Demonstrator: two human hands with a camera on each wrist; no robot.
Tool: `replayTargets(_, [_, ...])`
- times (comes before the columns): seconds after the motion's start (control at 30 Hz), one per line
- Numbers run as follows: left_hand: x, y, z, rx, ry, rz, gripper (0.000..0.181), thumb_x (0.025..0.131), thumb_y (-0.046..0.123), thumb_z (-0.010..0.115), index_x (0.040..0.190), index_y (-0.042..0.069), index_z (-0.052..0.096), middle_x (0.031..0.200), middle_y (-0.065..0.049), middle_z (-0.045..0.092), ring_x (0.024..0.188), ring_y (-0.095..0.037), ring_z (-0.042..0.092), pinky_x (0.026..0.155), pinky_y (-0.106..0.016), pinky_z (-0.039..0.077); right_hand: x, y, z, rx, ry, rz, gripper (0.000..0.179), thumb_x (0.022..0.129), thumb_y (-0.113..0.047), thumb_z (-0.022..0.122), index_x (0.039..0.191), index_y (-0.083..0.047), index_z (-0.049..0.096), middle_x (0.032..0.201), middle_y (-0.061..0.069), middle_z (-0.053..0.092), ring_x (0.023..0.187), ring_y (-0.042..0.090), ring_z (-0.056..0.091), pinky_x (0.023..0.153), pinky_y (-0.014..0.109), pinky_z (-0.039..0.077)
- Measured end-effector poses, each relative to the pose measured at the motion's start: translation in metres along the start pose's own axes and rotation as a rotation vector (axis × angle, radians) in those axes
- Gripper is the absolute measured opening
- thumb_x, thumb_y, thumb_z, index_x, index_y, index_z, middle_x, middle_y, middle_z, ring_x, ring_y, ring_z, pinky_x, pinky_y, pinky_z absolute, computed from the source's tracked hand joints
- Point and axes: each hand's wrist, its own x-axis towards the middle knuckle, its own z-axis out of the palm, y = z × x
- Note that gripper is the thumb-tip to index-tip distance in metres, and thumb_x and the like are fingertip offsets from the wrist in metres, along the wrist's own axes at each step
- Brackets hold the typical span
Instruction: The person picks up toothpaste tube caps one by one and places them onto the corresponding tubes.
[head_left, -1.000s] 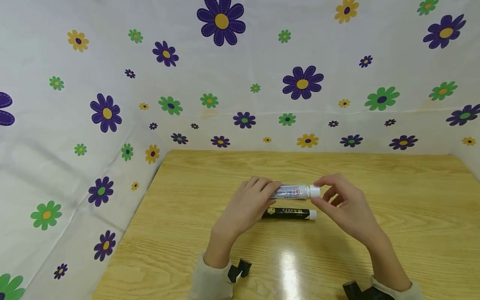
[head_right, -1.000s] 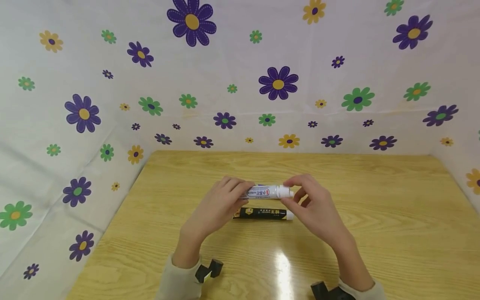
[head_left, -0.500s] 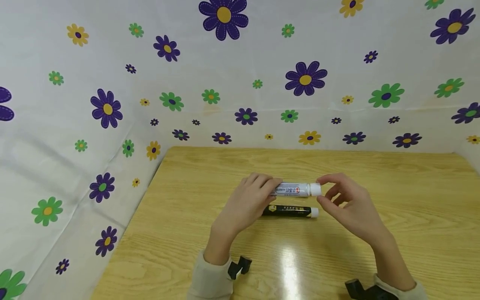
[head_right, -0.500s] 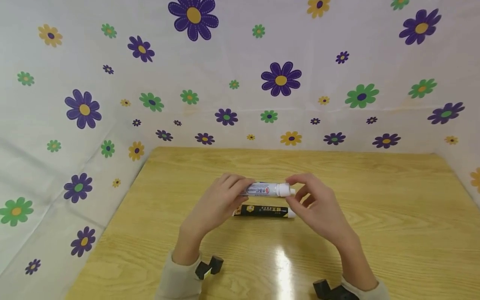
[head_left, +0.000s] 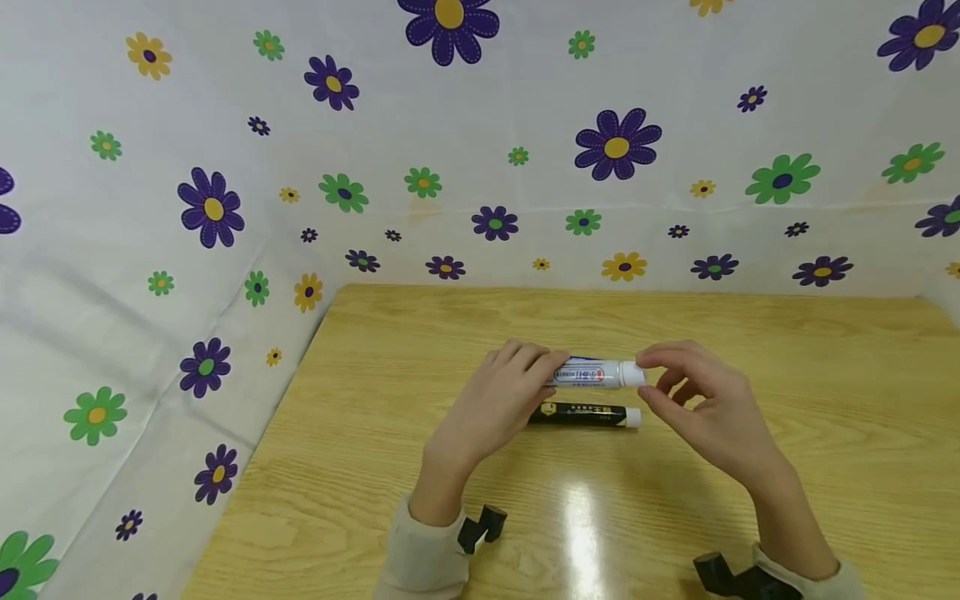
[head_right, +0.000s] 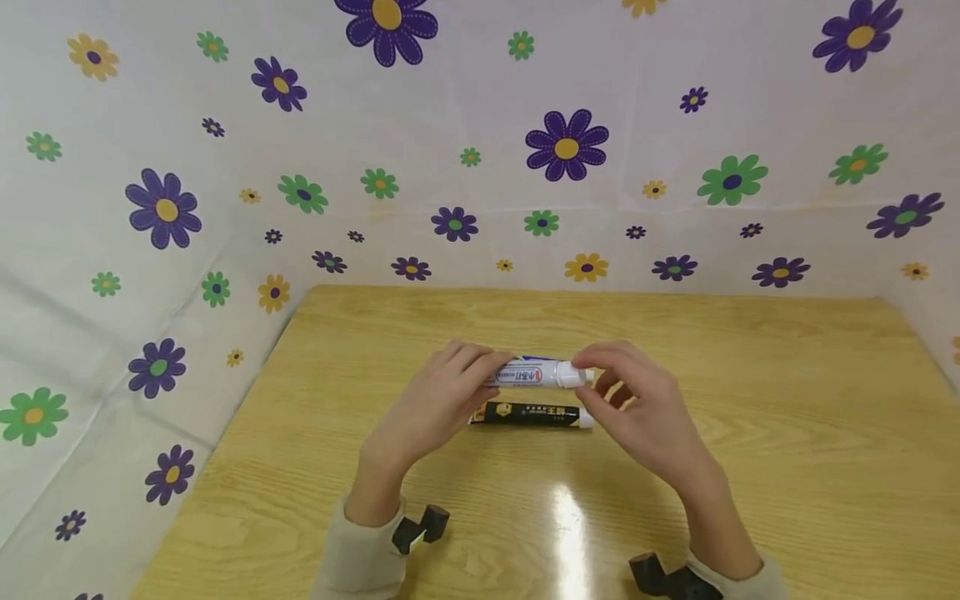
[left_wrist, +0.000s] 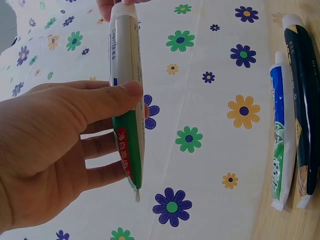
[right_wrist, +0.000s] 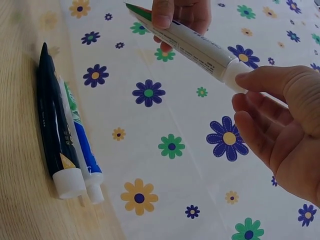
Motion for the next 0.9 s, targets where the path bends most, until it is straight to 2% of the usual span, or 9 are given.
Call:
replayTargets(0.2, [0.0006,0.0004,-0.0019,-0.015,-0.013,0.003,0.041,0.096,0.018,0.068,0.134,0.010,0.057,0.121,-0.005,0.063,0.110,-0.024,0.058,0.092,-0.039,0.051,0.0013,-0.0009,0.0000,0.014,0.003,0.007,0.045,0.072,0.020,0.076,0.109,-0.004,0.070,0.107,0.010,0.067,0.072,0.006,0.060,0.057,0.015,0.050])
replayTargets(0.47, [-0.0001,0.0012,-0.0030,-0.005,-0.010,-0.009,0.040,0.097,0.018,0.066,0.134,0.011,0.056,0.121,-0.005,0.063,0.111,-0.024,0.058,0.091,-0.040,0.051,0.0021,0.0007,0.0001,-0.015,0.009,0.046,0.045,0.073,0.016,0.078,0.111,-0.006,0.069,0.100,0.004,0.067,0.071,0.005,0.059,0.059,0.015,0.050])
replayTargets(0.67, [-0.0001,0.0017,-0.0027,0.007,0.007,-0.006,0.039,0.096,0.016,0.067,0.133,0.011,0.057,0.121,-0.005,0.063,0.111,-0.025,0.058,0.091,-0.042,0.051,0.0012,0.0026,-0.0001,-0.024,-0.001,0.104,0.036,0.078,0.010,0.077,0.109,-0.006,0.069,0.091,0.000,0.067,0.068,0.006,0.059,0.057,0.017,0.050])
replayTargets(0.9, [0.0015,0.0022,-0.0019,0.020,0.023,0.006,0.039,0.095,0.017,0.068,0.133,0.012,0.057,0.121,-0.005,0.063,0.113,-0.026,0.058,0.092,-0.043,0.051,0.0001,0.0038,0.0004,-0.044,-0.001,0.184,0.018,0.088,0.003,0.072,0.105,-0.001,0.069,0.086,0.002,0.066,0.065,0.008,0.057,0.055,0.018,0.048])
